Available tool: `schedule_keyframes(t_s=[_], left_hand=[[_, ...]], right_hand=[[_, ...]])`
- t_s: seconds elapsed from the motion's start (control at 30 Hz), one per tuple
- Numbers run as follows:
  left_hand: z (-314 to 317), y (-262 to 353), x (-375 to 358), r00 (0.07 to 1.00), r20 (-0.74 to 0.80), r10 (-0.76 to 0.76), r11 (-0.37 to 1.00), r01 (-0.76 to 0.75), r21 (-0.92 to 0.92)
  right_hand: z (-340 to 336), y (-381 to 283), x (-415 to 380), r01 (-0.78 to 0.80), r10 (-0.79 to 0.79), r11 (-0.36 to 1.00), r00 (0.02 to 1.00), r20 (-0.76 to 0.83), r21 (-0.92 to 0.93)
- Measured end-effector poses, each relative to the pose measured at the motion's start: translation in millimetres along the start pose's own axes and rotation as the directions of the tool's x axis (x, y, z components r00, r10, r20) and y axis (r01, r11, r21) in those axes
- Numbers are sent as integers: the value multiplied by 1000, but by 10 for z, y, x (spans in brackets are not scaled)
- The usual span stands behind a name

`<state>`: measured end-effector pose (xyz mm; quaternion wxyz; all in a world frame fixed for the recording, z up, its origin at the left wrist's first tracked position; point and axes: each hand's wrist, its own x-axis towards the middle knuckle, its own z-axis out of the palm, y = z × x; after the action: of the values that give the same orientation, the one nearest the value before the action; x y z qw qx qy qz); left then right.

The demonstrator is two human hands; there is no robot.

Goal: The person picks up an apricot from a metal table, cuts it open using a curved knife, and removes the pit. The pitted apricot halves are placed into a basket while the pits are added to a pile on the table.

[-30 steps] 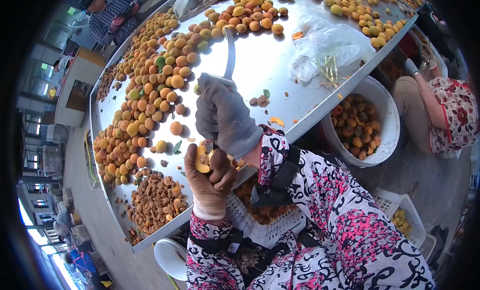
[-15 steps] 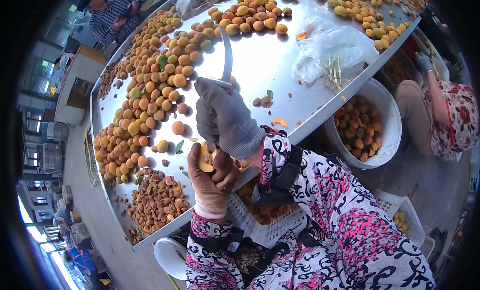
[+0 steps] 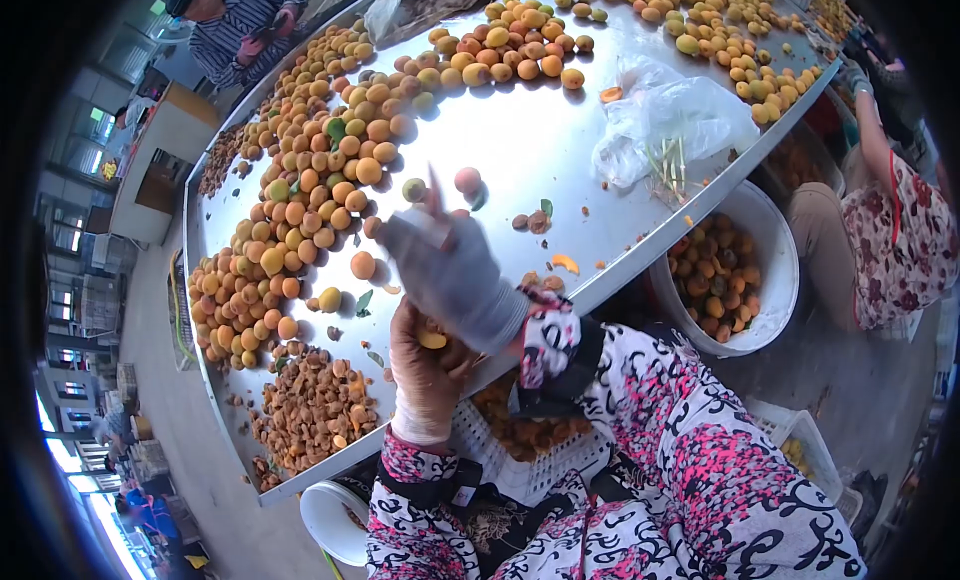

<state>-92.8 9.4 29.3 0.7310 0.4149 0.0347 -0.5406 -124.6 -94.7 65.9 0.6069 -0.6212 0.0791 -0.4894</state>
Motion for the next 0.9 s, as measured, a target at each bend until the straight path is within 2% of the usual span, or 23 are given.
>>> schedule_keyframes(t_s=[0.07,0.1,0.13,0.2,0.23,0.27,0.3,0.33,0.37,0.4,0.43,0.5,0.53,0.6,0.63,0.67,0.7,0.73,0.77,0.8,0.87,0.9], left_hand=[[261,31,-96,958,-281,48,997,-29,71],[343,78,-111,942,-335,2,999,13,43],[282,72,-95,941,-339,3,999,11,40],[69,44,-4,958,-275,-80,994,57,-92],[-28,43,6,958,-274,-84,993,59,-101],[-125,48,40,993,10,-114,979,114,-170],[-187,60,48,949,294,-111,959,181,-220],[-195,81,47,951,294,-99,957,172,-234],[-188,108,42,941,309,-140,942,222,-250],[-181,128,33,928,327,-176,925,270,-267],[-180,135,6,931,328,-158,924,257,-285],[-186,151,-59,963,214,-166,978,188,-87],[-213,159,-61,965,214,-151,980,175,-97],[-272,157,-44,885,403,-234,950,297,-100],[-267,148,-52,899,349,-265,943,317,-101],[-278,155,-49,900,353,-256,944,311,-110],[-293,171,-49,860,439,-258,925,351,-143],[-301,181,-41,815,522,-252,905,389,-171],[-306,177,-46,817,526,-238,907,380,-179],[-310,174,-53,842,504,-193,946,296,-133],[-315,173,-70,880,464,-102,992,126,-21],[-318,174,-80,893,446,-56,998,42,41]], right_hand=[[149,-55,-90,-137,157,975,982,-104,176],[74,-53,-110,-310,319,926,948,-7,214],[55,-34,-109,-314,322,925,947,-2,215],[6,19,-57,-396,392,918,912,122,8],[-79,0,-64,-480,462,872,871,168,93],[-175,70,-36,-483,464,871,868,176,85],[-255,190,-1,-566,395,717,811,432,407],[-278,255,23,-654,223,432,744,629,621],[-172,-125,59,-541,467,837,786,405,85],[-155,-127,61,-543,467,837,777,422,74],[-153,-128,65,-553,453,826,765,458,108],[-165,-120,62,-577,420,795,745,519,185],[-167,-106,67,-587,399,778,735,548,222],[-165,-58,62,-609,357,738,719,596,292],[-134,-3,51,-703,330,441,705,628,557],[-143,7,35,-709,331,444,698,635,548],[-153,-6,24,-471,264,840,789,555,270],[-140,-51,31,-103,136,990,844,519,-93],[-66,-161,19,346,-158,887,850,503,-305],[-95,6,-113,342,-134,904,796,590,-256],[59,-167,-73,57,89,982,696,713,-179],[124,-164,-102,61,82,983,696,713,-173]])
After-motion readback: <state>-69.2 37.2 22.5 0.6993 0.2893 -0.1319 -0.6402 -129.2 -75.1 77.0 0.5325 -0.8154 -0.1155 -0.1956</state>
